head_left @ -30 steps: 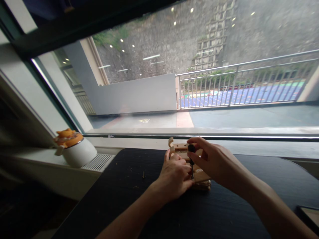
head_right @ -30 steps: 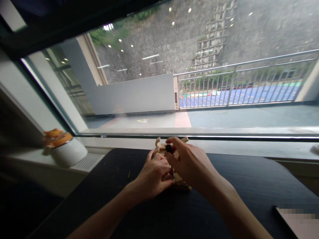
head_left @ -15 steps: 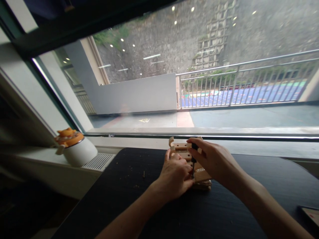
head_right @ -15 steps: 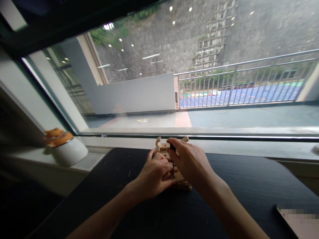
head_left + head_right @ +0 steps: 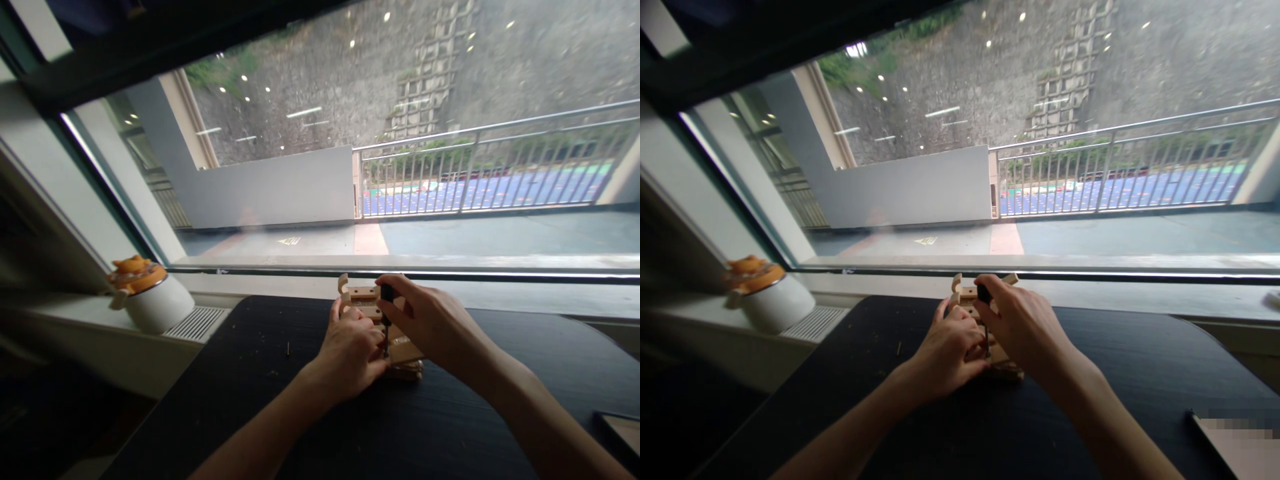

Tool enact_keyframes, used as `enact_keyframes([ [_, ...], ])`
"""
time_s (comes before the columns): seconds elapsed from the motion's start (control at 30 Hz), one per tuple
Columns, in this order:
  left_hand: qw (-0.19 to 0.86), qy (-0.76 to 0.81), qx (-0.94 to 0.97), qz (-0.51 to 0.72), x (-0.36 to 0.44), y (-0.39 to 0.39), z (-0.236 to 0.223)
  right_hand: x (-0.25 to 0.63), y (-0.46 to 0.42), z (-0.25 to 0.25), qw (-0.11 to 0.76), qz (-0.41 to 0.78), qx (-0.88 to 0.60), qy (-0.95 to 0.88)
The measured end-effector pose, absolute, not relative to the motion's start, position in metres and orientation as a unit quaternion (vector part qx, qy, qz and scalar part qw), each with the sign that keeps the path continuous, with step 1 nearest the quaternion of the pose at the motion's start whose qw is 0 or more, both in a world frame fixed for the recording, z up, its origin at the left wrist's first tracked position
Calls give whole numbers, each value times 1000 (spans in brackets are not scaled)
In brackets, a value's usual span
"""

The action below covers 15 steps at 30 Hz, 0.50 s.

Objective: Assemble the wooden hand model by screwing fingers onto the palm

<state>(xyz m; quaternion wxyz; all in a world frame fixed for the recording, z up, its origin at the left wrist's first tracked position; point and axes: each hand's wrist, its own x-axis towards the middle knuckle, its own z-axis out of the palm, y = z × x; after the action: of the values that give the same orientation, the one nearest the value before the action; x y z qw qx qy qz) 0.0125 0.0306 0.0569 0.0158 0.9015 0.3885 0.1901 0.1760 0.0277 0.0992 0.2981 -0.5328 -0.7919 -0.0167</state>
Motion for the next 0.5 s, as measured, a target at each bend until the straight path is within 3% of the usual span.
enact_keyframes([
  [0.5,6,388,899,204,13,31,54,172,24,100,301,-7,-502,-811],
])
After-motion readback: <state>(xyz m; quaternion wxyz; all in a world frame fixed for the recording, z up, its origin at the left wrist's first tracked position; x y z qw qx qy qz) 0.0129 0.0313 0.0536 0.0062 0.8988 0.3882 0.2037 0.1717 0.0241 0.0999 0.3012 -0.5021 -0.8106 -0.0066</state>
